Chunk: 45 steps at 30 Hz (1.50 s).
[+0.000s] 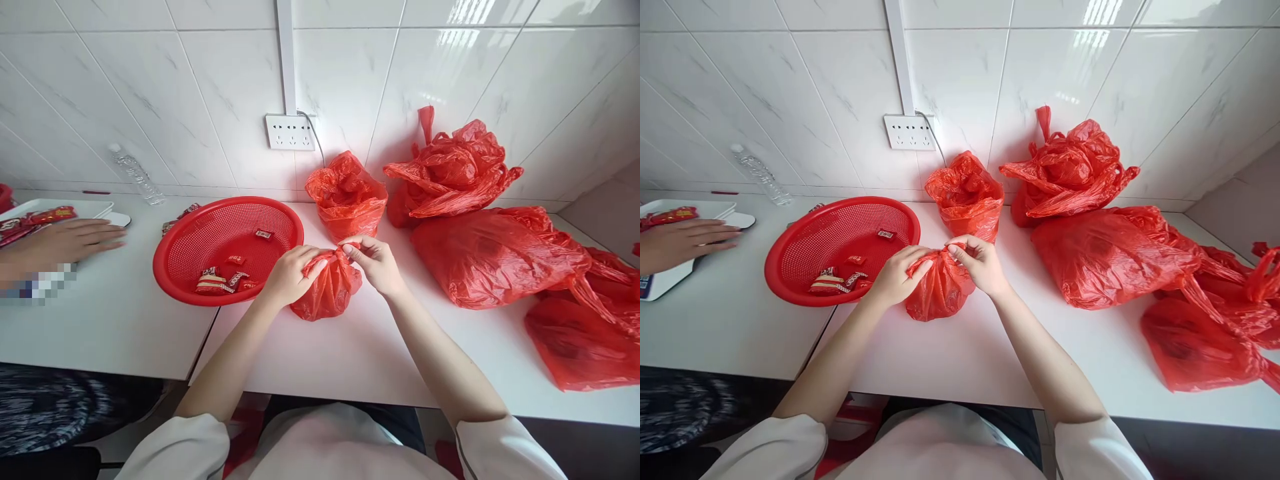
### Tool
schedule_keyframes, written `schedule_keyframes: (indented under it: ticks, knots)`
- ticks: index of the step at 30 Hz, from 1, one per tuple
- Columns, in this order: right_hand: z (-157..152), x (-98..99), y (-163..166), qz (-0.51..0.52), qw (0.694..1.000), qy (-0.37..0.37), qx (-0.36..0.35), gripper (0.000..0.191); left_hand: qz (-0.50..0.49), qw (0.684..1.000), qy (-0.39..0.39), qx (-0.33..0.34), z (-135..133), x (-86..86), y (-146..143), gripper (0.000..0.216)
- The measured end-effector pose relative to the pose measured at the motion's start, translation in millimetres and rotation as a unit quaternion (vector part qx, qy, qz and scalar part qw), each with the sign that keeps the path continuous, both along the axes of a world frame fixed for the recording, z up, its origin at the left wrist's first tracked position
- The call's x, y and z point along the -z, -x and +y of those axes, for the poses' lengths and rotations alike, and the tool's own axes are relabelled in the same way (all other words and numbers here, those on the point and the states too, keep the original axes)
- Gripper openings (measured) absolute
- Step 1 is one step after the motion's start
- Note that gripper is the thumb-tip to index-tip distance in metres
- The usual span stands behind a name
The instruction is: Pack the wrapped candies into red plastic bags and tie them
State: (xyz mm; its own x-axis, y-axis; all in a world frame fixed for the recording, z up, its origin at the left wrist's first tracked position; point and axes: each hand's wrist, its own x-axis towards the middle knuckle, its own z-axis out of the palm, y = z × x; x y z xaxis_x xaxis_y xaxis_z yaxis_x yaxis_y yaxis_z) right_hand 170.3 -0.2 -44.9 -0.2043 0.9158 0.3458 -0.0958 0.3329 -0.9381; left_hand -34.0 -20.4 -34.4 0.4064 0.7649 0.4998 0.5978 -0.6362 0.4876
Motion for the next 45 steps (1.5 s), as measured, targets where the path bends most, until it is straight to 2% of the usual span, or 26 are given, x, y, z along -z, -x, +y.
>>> schedule_keyframes:
  ticks: [4, 6, 8, 10, 13, 16, 20, 25, 29, 32, 33, 35, 36, 37, 39, 40, 41, 42, 44, 45]
  knots:
    - [0.1, -1.9, -3.2, 0.011, 0.999, -0.010, 0.042, 0.024, -0.083, 0.996, 0.040, 0.016, -2.9, 1.8, 3.1, 0.039]
    - [0.1, -6.7, -7.9, 0.030, 0.996, -0.020, 0.083, 0.025, -0.139, 0.988, 0.068, 0.017, -6.5, -1.3, 4.1, 0.042]
    - [-1.2, -12.7, -11.8, 0.041, 0.992, -0.029, 0.114, 0.025, -0.155, 0.984, 0.077, 0.045, -11.1, -6.6, 2.0, 0.041]
    - [-3.9, -17.6, -12.9, 0.038, 0.992, -0.022, 0.117, 0.027, -0.118, 0.989, 0.051, 0.077, -14.8, -11.3, -4.1, 0.049]
    - [-8.1, -19.2, -10.0, 0.033, 0.996, 0.019, 0.085, 0.031, -0.032, 0.996, -0.029, 0.076, -14.6, -11.5, -16.2, 0.073]
    - [-9.8, -15.1, -7.3, 0.038, 0.997, 0.047, 0.053, 0.032, 0.005, 0.994, -0.089, 0.069, -8.0, -3.6, -22.9, 0.062]
    - [-11.6, -10.5, -11.9, 0.032, 0.997, 0.043, 0.062, 0.032, -0.024, 0.993, -0.115, 0.021, -3.0, 4.2, -19.8, 0.049]
    - [-18.2, 2.8, -40.1, 0.017, 0.994, 0.046, 0.100, 0.030, -0.091, 0.995, -0.035, -0.016, -21.9, 10.9, -4.0, 0.040]
    - [-19.1, 37.2, -74.7, 0.028, 0.982, 0.086, 0.167, 0.032, -0.154, 0.982, 0.080, -0.070, -48.9, 29.4, 12.6, 0.036]
    - [-17.9, 61.4, -93.8, 0.017, 0.971, 0.107, 0.215, 0.035, -0.203, 0.964, 0.138, -0.102, -60.5, 40.1, 20.9, 0.038]
    - [-17.9, 65.2, -97.6, -0.010, 0.970, 0.105, 0.220, 0.035, -0.205, 0.963, 0.147, -0.096, -60.9, 41.3, 22.3, 0.039]
    - [-19.2, 64.0, -101.5, -0.094, 0.968, 0.071, 0.222, 0.034, -0.169, 0.972, 0.158, -0.042, -56.3, 41.2, 22.8, 0.040]
    - [-20.8, 59.7, -101.5, -0.138, 0.965, 0.042, 0.218, 0.034, -0.135, 0.977, 0.166, -0.003, -51.7, 40.7, 21.6, 0.042]
    - [-22.9, 53.8, -100.3, -0.174, 0.963, 0.013, 0.206, 0.034, -0.093, 0.980, 0.174, 0.036, -46.1, 40.5, 19.4, 0.053]
    - [-28.4, 41.1, -94.2, -0.231, 0.961, -0.030, 0.148, 0.043, -0.016, 0.979, 0.184, 0.083, -33.9, 42.7, 11.3, 0.093]
    - [-31.4, 36.0, -89.6, -0.262, 0.958, -0.043, 0.105, 0.052, 0.009, 0.979, 0.184, 0.087, -28.1, 45.2, 5.8, 0.106]
    - [-34.3, 32.7, -84.3, -0.299, 0.951, -0.053, 0.062, 0.062, 0.020, 0.979, 0.183, 0.085, -23.2, 48.4, -0.3, 0.107]
    - [-36.7, 31.4, -78.7, -0.339, 0.938, -0.065, 0.025, 0.073, 0.018, 0.980, 0.180, 0.082, -19.5, 52.0, -6.4, 0.098]
    - [-39.6, 34.0, -68.1, -0.408, 0.908, -0.093, -0.024, 0.090, -0.024, 0.979, 0.186, 0.081, -15.7, 59.1, -17.2, 0.068]
    - [-39.9, 37.1, -63.8, -0.426, 0.898, -0.103, -0.040, 0.092, -0.052, 0.976, 0.195, 0.082, -15.4, 61.9, -21.1, 0.053]
